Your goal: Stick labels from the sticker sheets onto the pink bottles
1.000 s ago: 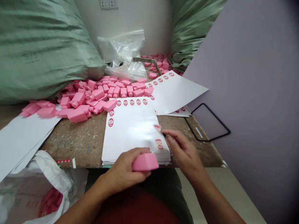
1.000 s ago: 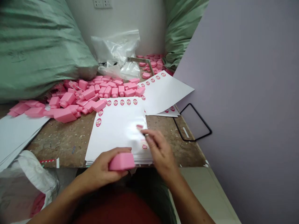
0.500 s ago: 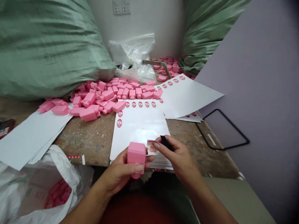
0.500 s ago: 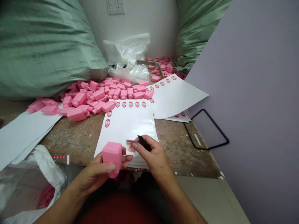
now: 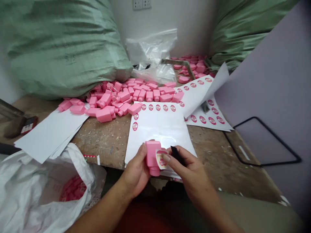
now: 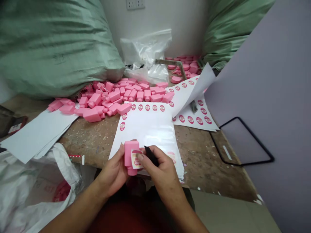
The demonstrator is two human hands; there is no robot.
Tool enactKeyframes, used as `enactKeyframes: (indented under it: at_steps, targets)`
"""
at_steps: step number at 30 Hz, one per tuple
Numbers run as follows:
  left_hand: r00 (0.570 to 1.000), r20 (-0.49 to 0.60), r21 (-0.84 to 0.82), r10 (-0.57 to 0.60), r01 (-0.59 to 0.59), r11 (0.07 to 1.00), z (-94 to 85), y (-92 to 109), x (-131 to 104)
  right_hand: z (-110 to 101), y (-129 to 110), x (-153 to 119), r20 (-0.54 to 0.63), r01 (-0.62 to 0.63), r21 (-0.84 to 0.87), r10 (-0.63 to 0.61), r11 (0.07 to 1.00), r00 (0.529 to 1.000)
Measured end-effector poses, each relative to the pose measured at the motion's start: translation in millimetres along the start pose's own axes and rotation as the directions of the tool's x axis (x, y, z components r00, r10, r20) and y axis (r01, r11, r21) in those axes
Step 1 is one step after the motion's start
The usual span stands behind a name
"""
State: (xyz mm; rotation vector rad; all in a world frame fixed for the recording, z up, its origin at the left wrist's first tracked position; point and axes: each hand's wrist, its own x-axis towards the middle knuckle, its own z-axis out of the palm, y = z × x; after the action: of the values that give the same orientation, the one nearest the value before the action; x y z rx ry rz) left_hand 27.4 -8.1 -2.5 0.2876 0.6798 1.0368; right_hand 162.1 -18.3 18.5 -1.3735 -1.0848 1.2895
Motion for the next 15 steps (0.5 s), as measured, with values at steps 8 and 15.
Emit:
enactKeyframes:
  at_steps: [8, 15]
  targets:
    - [0.995, -0.019, 0.077, 0.099, -0.097, 0.992, 1.6, -3.3, -4.1, 8.0, -0.6, 4.9, 0.008, 0.042, -0.065, -0.041, 0.997, 0.999]
    - [0.994, -0.024, 0.093, 0.104, -0.101, 0.991, 3.9, -2.9, -3.8, 9.2, 4.6, 6.4, -0.005, 0.043, -0.067, -0.043, 0.997, 0.999]
